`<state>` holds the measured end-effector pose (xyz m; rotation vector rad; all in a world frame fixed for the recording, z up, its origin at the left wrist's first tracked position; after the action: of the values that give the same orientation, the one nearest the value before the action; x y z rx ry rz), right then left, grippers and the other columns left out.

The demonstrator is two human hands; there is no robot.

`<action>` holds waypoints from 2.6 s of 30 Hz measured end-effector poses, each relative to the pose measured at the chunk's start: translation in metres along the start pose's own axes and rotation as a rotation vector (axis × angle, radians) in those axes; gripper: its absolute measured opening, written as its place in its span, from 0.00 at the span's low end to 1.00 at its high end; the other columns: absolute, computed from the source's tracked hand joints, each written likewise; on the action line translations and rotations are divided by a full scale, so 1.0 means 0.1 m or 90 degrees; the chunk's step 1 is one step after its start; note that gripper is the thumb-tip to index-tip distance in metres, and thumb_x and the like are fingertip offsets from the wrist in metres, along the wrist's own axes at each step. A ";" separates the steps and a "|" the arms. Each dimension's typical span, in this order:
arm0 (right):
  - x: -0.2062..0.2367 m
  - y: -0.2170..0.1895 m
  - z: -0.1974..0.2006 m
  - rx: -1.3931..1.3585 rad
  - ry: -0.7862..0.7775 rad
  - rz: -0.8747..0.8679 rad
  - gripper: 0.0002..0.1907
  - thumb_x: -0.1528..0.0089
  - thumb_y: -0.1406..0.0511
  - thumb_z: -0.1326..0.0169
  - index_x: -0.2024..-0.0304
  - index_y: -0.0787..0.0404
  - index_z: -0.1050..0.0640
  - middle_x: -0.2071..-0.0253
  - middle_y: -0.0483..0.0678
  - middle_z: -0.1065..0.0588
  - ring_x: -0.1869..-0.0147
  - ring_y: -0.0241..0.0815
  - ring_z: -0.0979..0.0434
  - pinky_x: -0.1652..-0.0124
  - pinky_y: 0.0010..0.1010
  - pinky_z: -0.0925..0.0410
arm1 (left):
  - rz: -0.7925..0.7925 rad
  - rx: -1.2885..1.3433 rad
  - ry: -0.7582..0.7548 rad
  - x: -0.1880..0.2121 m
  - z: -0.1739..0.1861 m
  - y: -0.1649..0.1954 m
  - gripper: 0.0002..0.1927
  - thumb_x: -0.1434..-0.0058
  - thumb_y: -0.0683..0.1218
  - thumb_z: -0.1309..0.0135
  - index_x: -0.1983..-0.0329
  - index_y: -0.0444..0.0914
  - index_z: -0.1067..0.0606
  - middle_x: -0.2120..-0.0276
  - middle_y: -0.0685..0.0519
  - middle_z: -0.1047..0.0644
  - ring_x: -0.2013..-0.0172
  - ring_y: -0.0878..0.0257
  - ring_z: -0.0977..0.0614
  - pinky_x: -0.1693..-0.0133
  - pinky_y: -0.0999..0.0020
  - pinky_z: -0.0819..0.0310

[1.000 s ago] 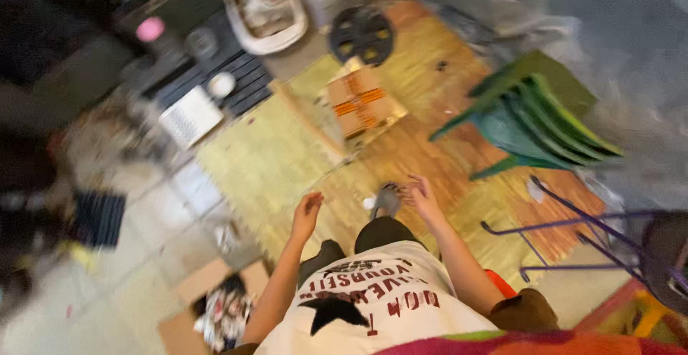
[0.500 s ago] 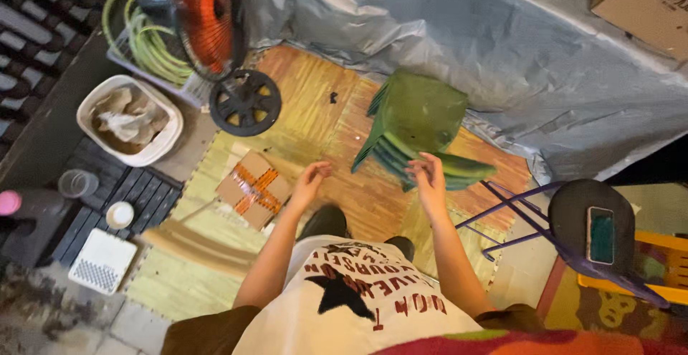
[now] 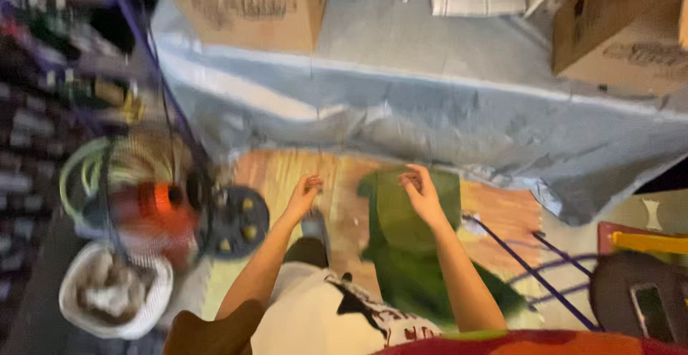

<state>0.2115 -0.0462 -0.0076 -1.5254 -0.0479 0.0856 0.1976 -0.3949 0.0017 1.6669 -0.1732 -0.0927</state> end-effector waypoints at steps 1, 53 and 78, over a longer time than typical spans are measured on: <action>-0.36 -0.09 -0.07 0.012 -0.004 0.024 0.23 0.32 0.70 0.50 0.34 0.57 0.34 0.46 0.49 0.26 0.44 0.39 0.24 0.48 0.29 0.29 | 0.003 -0.045 0.015 -0.30 0.10 0.10 0.23 0.32 0.41 0.49 0.35 0.35 0.33 0.45 0.48 0.23 0.44 0.57 0.21 0.43 0.63 0.28; -7.57 0.18 -1.74 0.490 0.026 0.120 0.34 0.43 0.56 0.41 0.37 0.61 0.31 0.32 0.70 0.39 0.43 0.66 0.29 0.50 0.51 0.30 | -0.746 -0.814 0.642 -3.38 1.25 1.75 0.35 0.46 0.74 0.46 0.42 0.55 0.34 0.45 0.54 0.39 0.36 0.55 0.41 0.33 0.37 0.52; -6.81 -0.19 -0.33 0.462 -0.142 -0.218 0.42 0.47 0.43 0.42 0.36 0.55 0.28 0.35 0.55 0.28 0.31 0.54 0.29 0.35 0.43 0.36 | 0.116 -0.923 -0.122 -5.34 -0.31 0.58 0.81 0.75 0.67 0.22 0.22 0.52 0.59 0.25 0.41 0.60 0.28 0.34 0.58 0.39 0.24 0.63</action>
<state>-0.4640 -0.1386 0.0246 -0.7623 -0.4115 -0.0050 -0.3268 -0.2799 0.0399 0.1935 -0.3007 -0.1824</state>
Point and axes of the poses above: each hand's wrist, its own x-axis away from the middle knuckle, its own z-axis out of the back of the hand, y = z × x, the point moved 4 cm from there along -x, towards the middle knuckle
